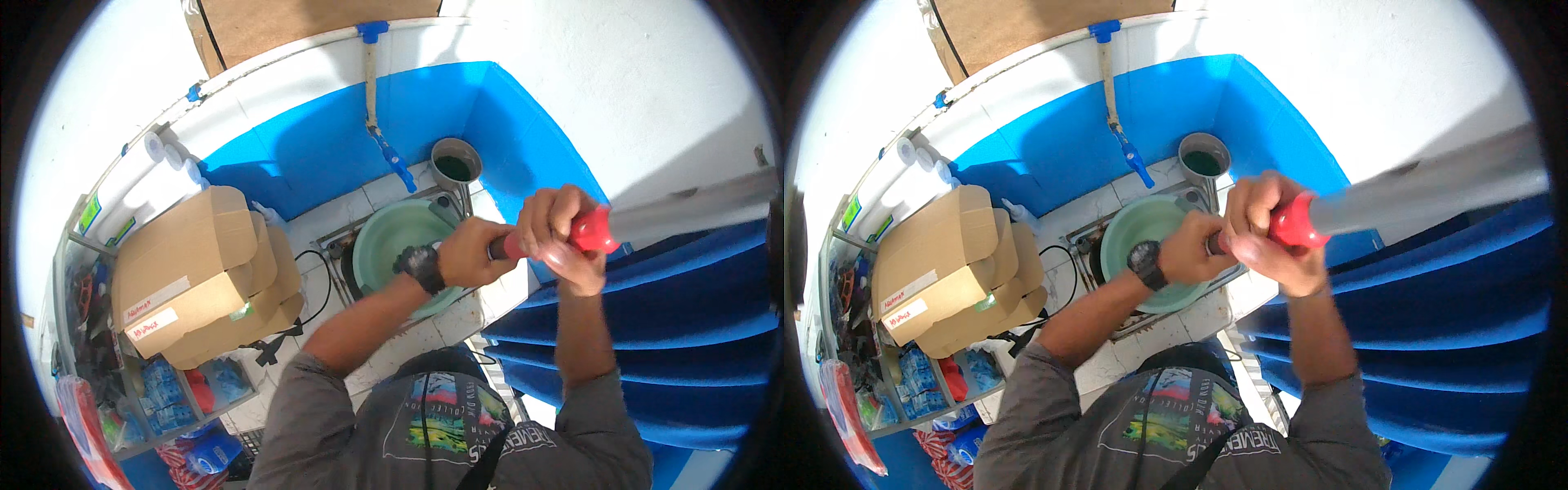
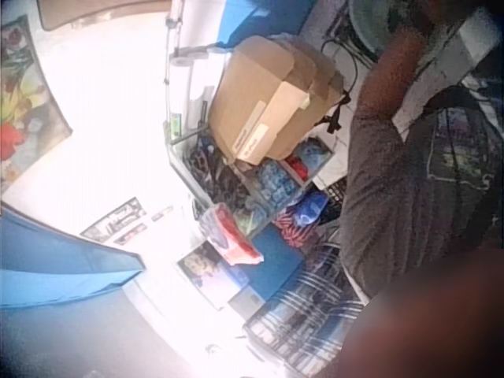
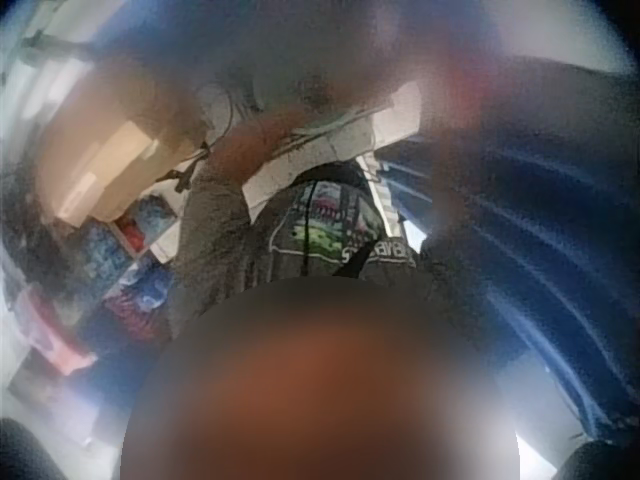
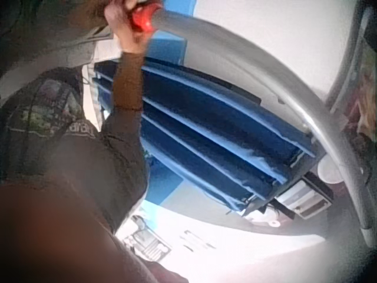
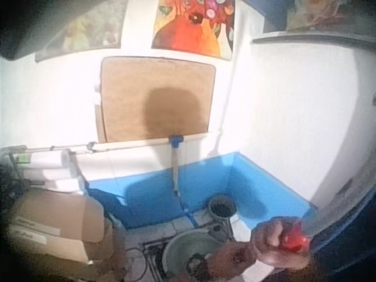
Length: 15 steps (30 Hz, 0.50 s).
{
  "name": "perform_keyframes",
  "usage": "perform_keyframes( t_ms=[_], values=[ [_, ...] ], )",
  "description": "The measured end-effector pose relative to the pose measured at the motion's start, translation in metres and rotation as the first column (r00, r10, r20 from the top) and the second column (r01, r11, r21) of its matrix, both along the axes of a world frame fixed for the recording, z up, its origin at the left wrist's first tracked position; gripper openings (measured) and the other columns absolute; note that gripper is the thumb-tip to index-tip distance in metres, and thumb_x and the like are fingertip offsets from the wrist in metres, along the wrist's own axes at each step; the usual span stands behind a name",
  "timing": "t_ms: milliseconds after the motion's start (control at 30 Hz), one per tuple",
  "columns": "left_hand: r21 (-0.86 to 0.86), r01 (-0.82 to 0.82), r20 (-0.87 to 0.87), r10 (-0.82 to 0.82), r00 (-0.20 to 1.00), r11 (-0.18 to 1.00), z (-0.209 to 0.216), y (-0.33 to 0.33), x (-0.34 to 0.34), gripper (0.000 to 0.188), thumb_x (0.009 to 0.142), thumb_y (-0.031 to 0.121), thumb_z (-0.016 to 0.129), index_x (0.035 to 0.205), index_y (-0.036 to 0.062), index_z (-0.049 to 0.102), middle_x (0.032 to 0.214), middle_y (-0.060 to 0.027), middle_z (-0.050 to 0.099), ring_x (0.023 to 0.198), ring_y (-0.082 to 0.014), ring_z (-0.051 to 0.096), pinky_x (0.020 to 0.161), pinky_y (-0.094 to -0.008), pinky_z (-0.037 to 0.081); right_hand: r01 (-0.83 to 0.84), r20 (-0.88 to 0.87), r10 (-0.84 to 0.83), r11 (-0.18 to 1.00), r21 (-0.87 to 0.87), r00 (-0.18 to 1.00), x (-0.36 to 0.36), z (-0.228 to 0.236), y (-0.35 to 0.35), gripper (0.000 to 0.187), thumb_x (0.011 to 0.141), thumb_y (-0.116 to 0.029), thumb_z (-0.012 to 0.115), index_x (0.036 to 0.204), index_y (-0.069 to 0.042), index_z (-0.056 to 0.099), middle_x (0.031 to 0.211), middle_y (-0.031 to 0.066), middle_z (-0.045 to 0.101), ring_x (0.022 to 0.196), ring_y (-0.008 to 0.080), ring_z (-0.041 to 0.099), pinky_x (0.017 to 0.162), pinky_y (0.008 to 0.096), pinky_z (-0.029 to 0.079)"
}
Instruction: The person mops a tiled floor in a small room using a mop with a red handle. They repeatedly wring the mop head in a green basin under a tap, then continue mopping the floor around stacked water bottles and a metal tank.
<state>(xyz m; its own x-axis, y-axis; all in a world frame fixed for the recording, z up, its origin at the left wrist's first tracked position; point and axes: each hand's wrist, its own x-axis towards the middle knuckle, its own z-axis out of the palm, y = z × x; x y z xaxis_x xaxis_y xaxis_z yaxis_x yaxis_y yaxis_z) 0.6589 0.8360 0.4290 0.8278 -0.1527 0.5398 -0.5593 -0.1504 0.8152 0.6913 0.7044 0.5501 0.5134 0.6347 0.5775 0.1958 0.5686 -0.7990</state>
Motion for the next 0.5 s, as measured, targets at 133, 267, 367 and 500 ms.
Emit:
perform_keyframes(
  t_ms=[133,267,367,500],
  values=[
    [-0.027,0.244,-0.021,-0.244,0.969,0.969,0.023,0.007,0.015,0.023,0.084,0.022,0.076,0.089,0.0006,0.072,0.069,-0.0145,0.068,0.06,-0.021,0.065,0.062,-0.0363,0.051,-0.315,0.066,0.319,0.947,-0.063,0.945,0.028,0.028,-0.002,0.043,0.078,-0.019,0.083,0.067,-0.008,0.043,0.065,0.007,0.053,0.057,0.0159,0.054,0.05,0.0297,0.043],
    [-0.085,0.14,-0.027,-0.142,0.989,0.987,0.015,0.004,0.014,0.021,0.081,0.021,0.076,0.089,0.0019,0.073,0.07,-0.0144,0.069,0.063,-0.0207,0.068,0.064,-0.0353,0.052,-0.273,-0.127,0.257,0.954,-0.126,0.958,0.02,0.022,-0.004,0.048,0.086,-0.012,0.074,0.059,-0.01,0.034,0.053,0.005,0.047,0.048,0.0146,0.046,0.045,0.0299,0.036],
    [-0.055,-0.084,0.0,0.084,0.996,0.995,-0.008,-0.001,-0.003,0.025,0.077,0.023,0.079,0.093,0.0045,0.073,0.076,-0.0172,0.07,0.068,-0.0302,0.072,0.065,-0.037,0.055,-0.048,0.009,0.05,0.989,-0.138,0.999,0.0,-0.006,-0.002,0.043,0.09,-0.004,0.066,0.06,-0.009,0.035,0.056,0.0063,0.05,0.049,0.0136,0.047,0.046,0.0291,0.035],
    [-0.106,-0.178,-0.015,0.178,0.984,0.978,-0.038,-0.014,-0.019,0.024,0.075,0.022,0.078,0.095,0.0099,0.073,0.076,-0.0174,0.069,0.071,-0.0379,0.07,0.063,-0.0399,0.054,0.16,0.061,-0.157,0.987,-0.034,0.986,-0.022,-0.043,-0.001,0.037,0.092,0.001,0.062,0.064,-0.009,0.041,0.056,0.0066,0.052,0.048,0.0127,0.049,0.044,0.0286,0.035]
  ],
)
